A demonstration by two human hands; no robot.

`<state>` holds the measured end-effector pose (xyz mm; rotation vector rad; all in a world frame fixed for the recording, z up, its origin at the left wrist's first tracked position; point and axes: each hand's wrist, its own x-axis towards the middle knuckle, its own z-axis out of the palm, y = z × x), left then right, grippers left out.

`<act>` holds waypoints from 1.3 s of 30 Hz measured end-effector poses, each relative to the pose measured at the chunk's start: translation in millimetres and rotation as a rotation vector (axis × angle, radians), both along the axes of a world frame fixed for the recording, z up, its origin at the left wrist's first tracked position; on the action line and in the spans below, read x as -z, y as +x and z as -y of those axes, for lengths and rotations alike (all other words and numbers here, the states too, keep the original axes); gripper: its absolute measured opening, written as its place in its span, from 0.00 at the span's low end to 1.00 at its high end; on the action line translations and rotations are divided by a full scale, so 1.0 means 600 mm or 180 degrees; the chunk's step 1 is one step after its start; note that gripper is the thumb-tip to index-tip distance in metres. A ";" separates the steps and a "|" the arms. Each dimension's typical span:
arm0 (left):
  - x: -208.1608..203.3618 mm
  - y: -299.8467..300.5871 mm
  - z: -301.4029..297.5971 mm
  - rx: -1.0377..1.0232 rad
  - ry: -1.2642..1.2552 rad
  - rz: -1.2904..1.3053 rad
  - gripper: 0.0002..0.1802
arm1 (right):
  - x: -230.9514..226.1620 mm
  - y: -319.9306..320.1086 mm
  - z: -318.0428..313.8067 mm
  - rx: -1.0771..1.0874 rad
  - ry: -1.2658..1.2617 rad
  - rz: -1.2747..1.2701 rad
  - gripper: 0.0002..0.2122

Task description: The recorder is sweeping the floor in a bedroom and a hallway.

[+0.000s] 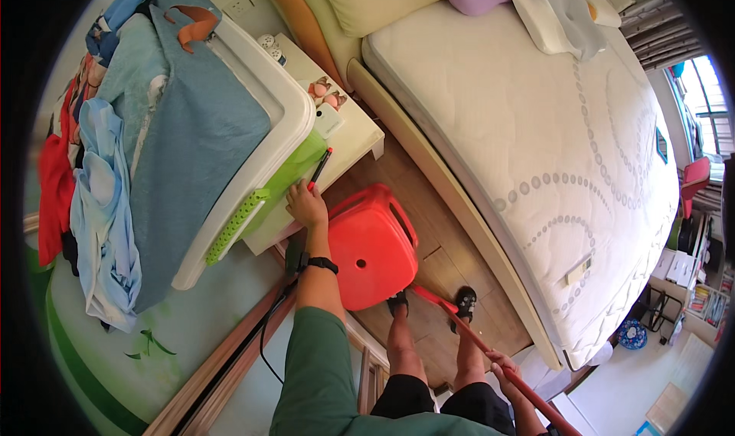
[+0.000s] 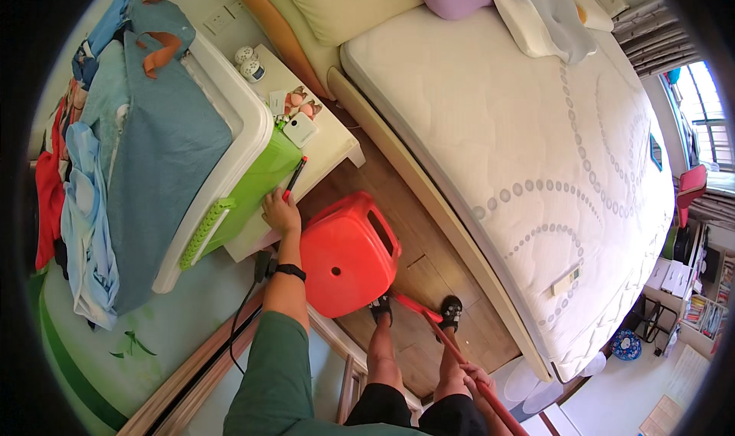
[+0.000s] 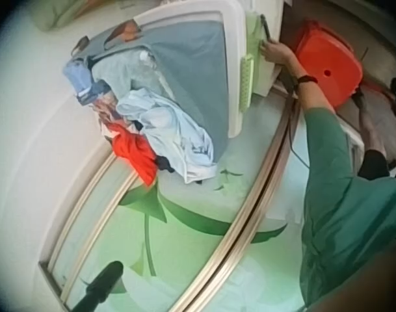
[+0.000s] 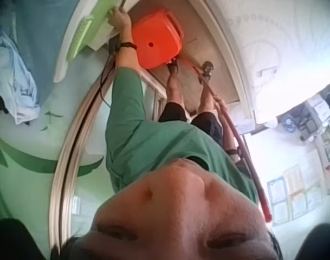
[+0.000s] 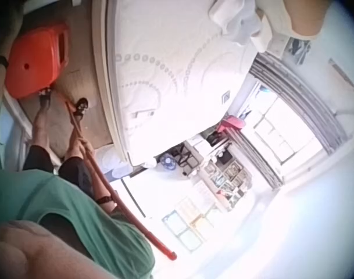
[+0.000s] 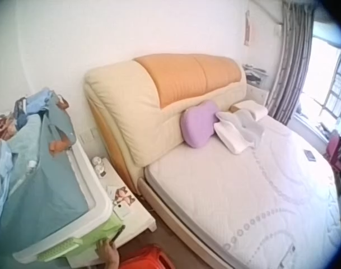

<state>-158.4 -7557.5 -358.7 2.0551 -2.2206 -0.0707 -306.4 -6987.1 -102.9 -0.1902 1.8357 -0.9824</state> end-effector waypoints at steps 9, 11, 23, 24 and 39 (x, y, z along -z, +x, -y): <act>0.074 0.204 -0.258 -0.0528 0.0351 -0.1550 0.37 | 0.020 -0.010 -0.027 0.0029 -0.0229 -0.0146 0.09; 0.085 0.259 -0.308 -0.1690 0.2461 -0.3305 0.45 | 0.024 -0.009 -0.038 0.0083 -0.0273 -0.0084 0.09; 0.022 0.172 -0.389 -0.1380 0.3418 -0.3532 0.49 | 0.024 0.003 -0.110 0.0061 -0.0703 -0.0172 0.09; 0.006 0.150 -0.408 -0.1463 0.3156 -0.3544 0.47 | 0.026 0.002 -0.119 0.0186 -0.0658 -0.0140 0.09; -0.525 0.090 -0.706 -0.1044 0.2862 -0.3348 0.45 | -0.088 -0.139 -0.330 0.0603 -0.1228 -0.0325 0.12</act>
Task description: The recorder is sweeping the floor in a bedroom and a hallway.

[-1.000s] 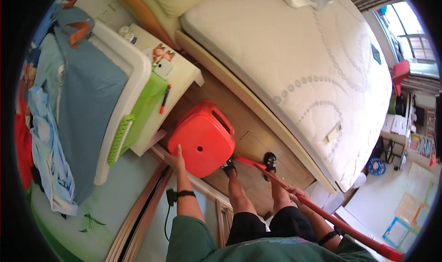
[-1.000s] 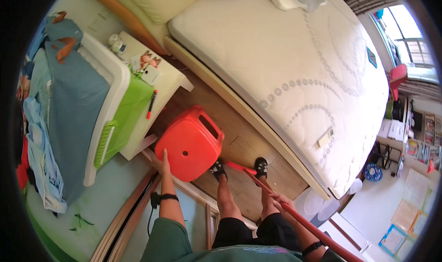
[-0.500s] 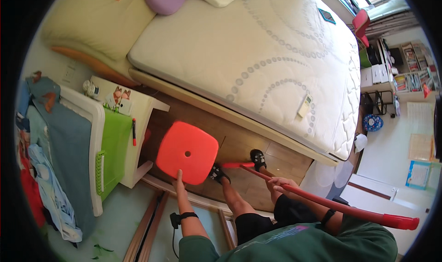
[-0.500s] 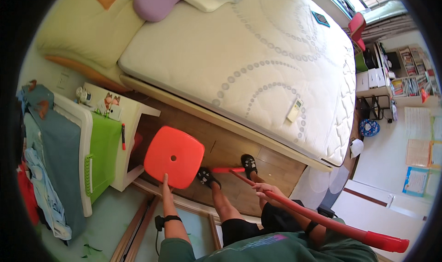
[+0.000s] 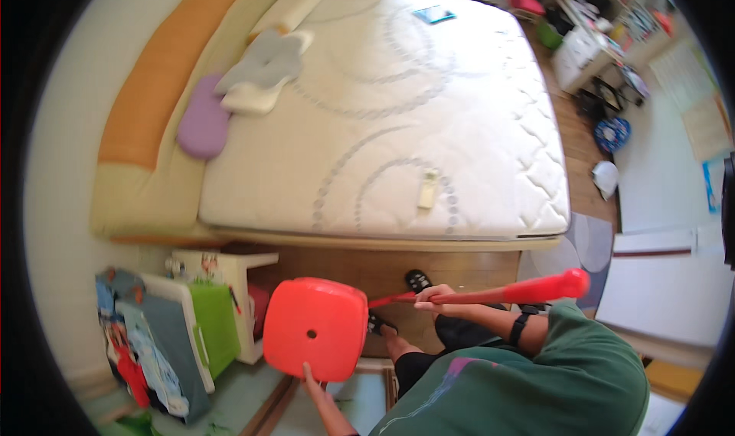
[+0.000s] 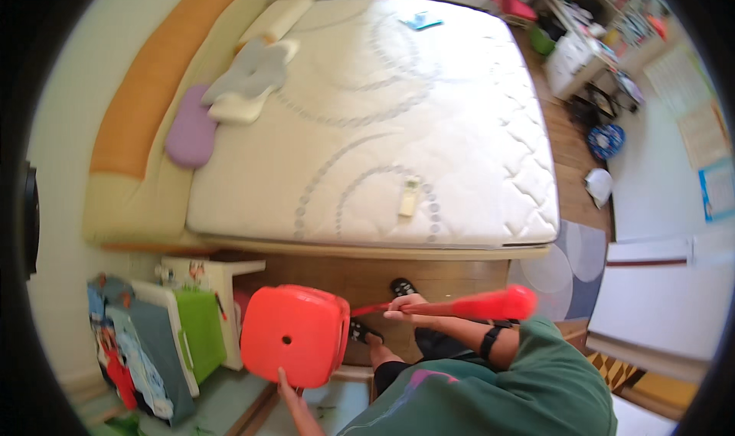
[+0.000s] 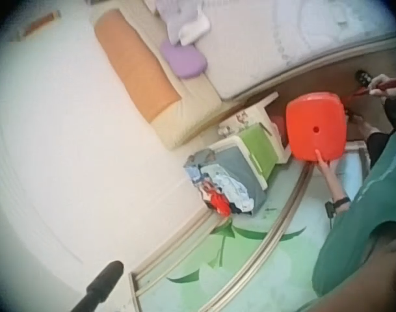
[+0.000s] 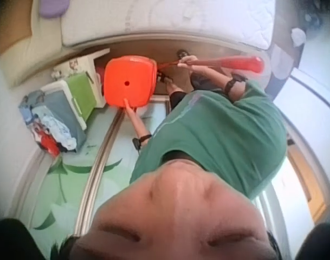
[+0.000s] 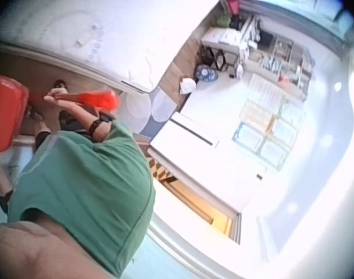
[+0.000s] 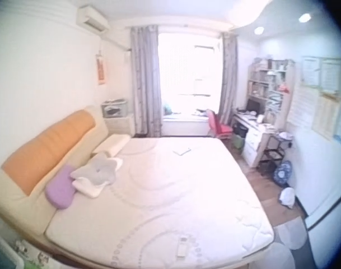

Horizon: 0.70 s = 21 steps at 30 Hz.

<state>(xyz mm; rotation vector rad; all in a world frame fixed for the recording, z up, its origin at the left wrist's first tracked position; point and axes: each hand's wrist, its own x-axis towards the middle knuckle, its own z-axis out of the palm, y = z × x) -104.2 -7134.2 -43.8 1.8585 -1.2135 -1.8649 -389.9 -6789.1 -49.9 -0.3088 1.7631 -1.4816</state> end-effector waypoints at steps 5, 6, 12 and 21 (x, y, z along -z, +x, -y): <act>-0.164 -0.073 -0.030 0.0868 0.0190 -0.0425 0.51 | -0.108 -0.006 -0.101 0.1024 0.0266 -0.0246 0.16; -0.191 -0.102 -0.041 0.1067 0.0227 -0.0471 0.51 | -0.123 0.000 -0.125 0.1255 0.0280 -0.0213 0.16; -0.391 -0.210 -0.096 0.1602 0.0221 -0.0686 0.44 | -0.167 0.070 -0.259 0.2644 -0.0366 -0.0316 0.16; -0.512 -0.362 -0.223 0.2982 0.0114 -0.1203 0.44 | -0.255 0.209 -0.503 0.4492 -0.0365 -0.0679 0.20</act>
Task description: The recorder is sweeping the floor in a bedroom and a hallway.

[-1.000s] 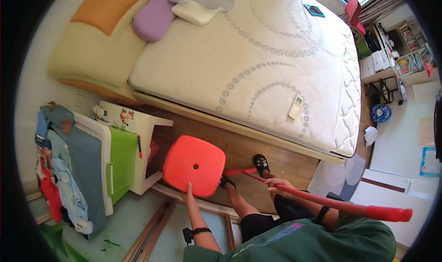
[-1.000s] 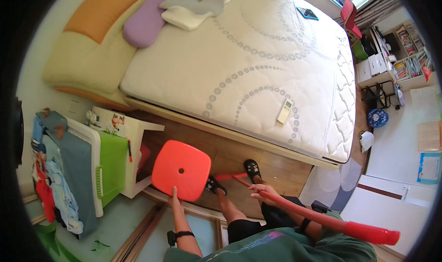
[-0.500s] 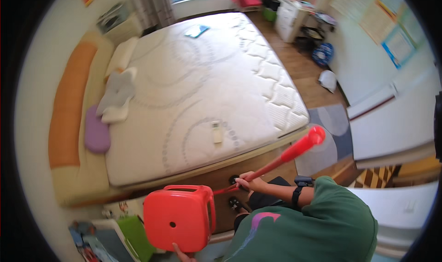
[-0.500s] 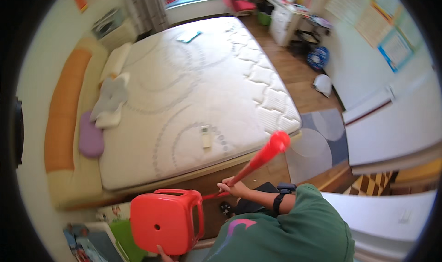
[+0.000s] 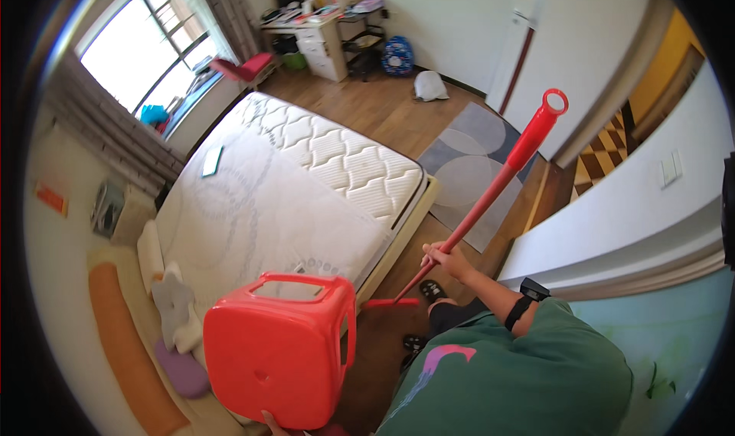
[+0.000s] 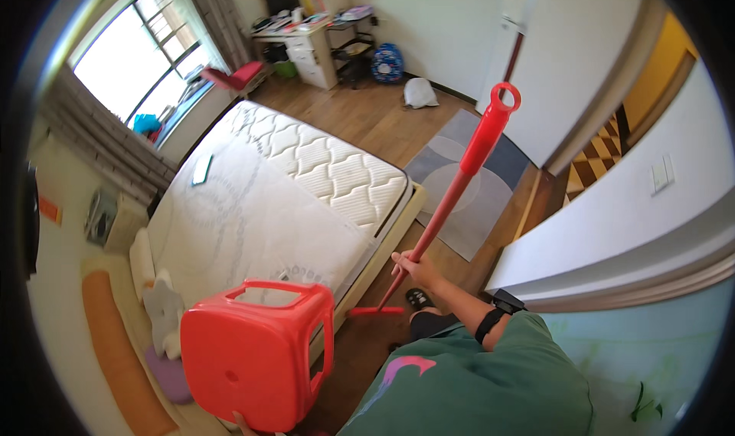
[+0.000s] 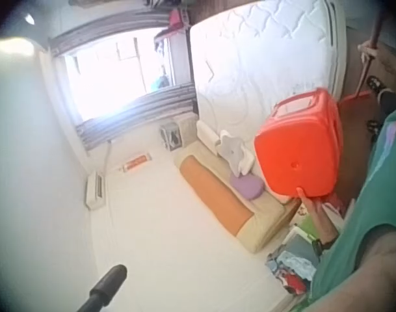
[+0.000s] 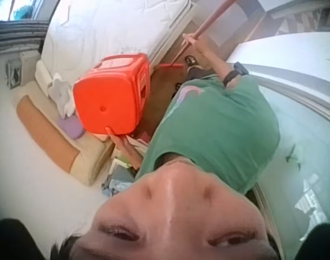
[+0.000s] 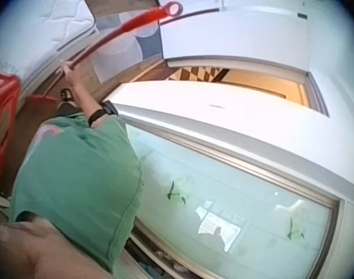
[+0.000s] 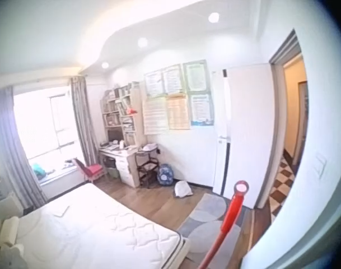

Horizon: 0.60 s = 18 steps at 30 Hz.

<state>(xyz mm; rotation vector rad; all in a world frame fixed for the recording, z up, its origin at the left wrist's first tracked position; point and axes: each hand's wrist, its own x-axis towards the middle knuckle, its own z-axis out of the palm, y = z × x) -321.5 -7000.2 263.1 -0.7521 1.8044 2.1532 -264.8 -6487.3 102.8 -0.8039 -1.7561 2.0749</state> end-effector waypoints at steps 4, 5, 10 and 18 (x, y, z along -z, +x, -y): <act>-0.049 -0.088 -0.159 0.0585 0.0274 -0.0107 0.45 | -0.021 0.065 -0.111 0.0566 -0.0009 -0.0233 0.20; -0.061 -0.108 -0.207 0.0687 0.0248 -0.0128 0.45 | -0.024 0.081 -0.142 0.0642 0.0015 -0.0038 0.19; -0.087 -0.195 -0.479 0.1267 0.0782 -0.0748 0.40 | -0.040 0.153 -0.313 0.1177 0.0015 0.0011 0.19; -0.057 -0.337 -0.943 0.2109 0.1514 -0.0665 0.38 | -0.025 0.241 -0.532 0.2059 -0.0192 -0.0157 0.16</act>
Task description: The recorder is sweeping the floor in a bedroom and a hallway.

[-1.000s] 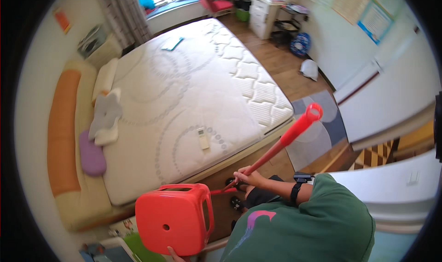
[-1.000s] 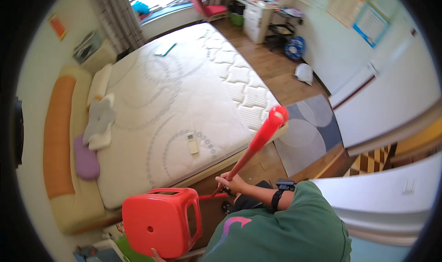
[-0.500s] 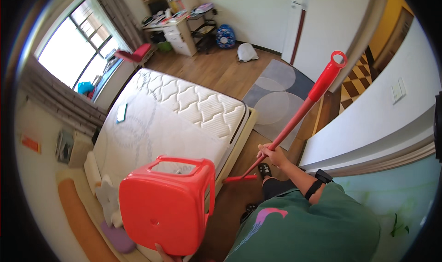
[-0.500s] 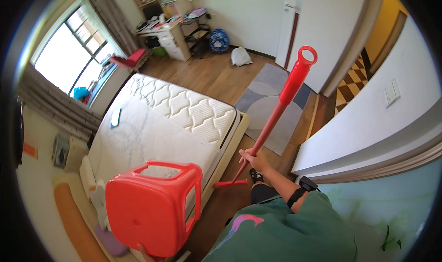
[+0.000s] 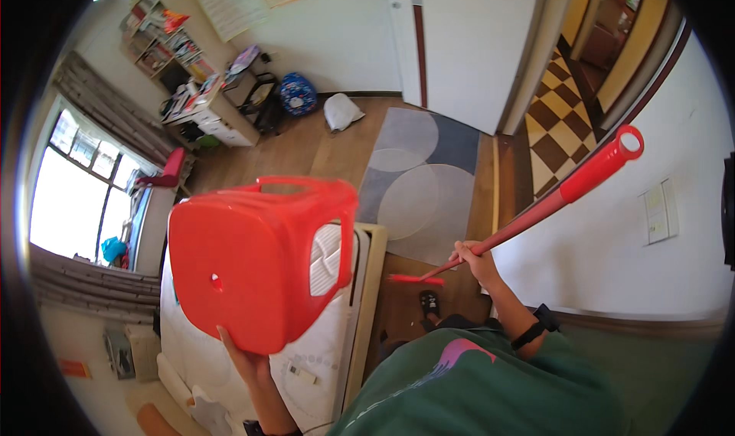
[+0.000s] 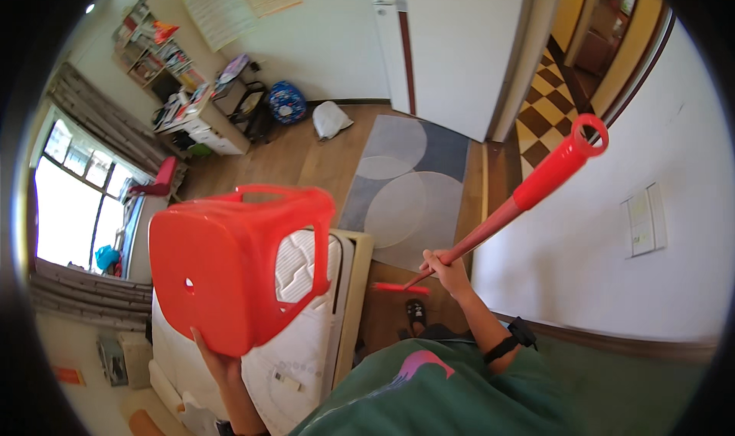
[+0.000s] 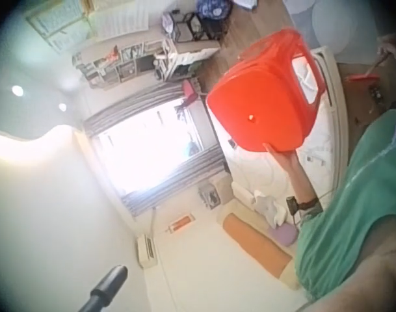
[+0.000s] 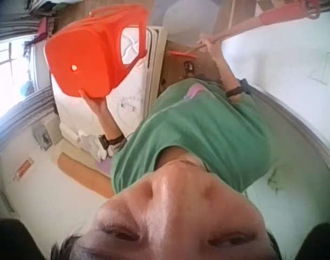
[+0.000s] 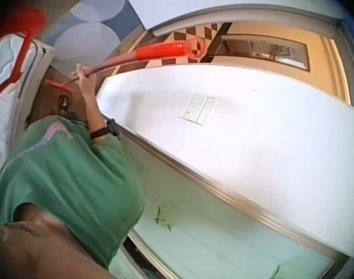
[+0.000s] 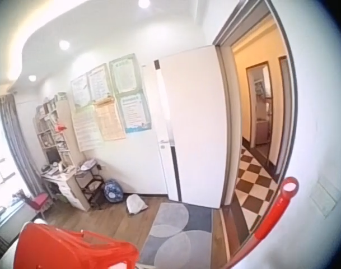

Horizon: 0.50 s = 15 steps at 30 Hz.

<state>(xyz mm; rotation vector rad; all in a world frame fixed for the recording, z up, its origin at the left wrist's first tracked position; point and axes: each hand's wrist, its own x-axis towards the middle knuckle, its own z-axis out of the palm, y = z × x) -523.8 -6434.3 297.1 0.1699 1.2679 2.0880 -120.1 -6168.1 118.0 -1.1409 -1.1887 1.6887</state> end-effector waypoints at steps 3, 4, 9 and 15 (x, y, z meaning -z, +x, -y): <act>0.010 -0.039 -0.164 0.0246 0.0083 0.0045 0.37 | 0.000 0.026 -0.048 0.0257 0.0195 0.0020 0.17; 0.018 -0.055 -0.216 0.0444 0.0225 -0.0001 0.38 | -0.001 0.033 -0.059 0.0387 0.0214 0.0092 0.17; 0.086 -0.149 -0.458 0.0720 -0.0118 0.0130 0.43 | 0.003 0.049 -0.121 0.0971 0.0150 0.0279 0.17; 0.266 -0.284 -0.733 0.0711 -0.0767 0.0102 0.51 | 0.016 0.009 -0.232 0.1346 0.0243 0.0364 0.17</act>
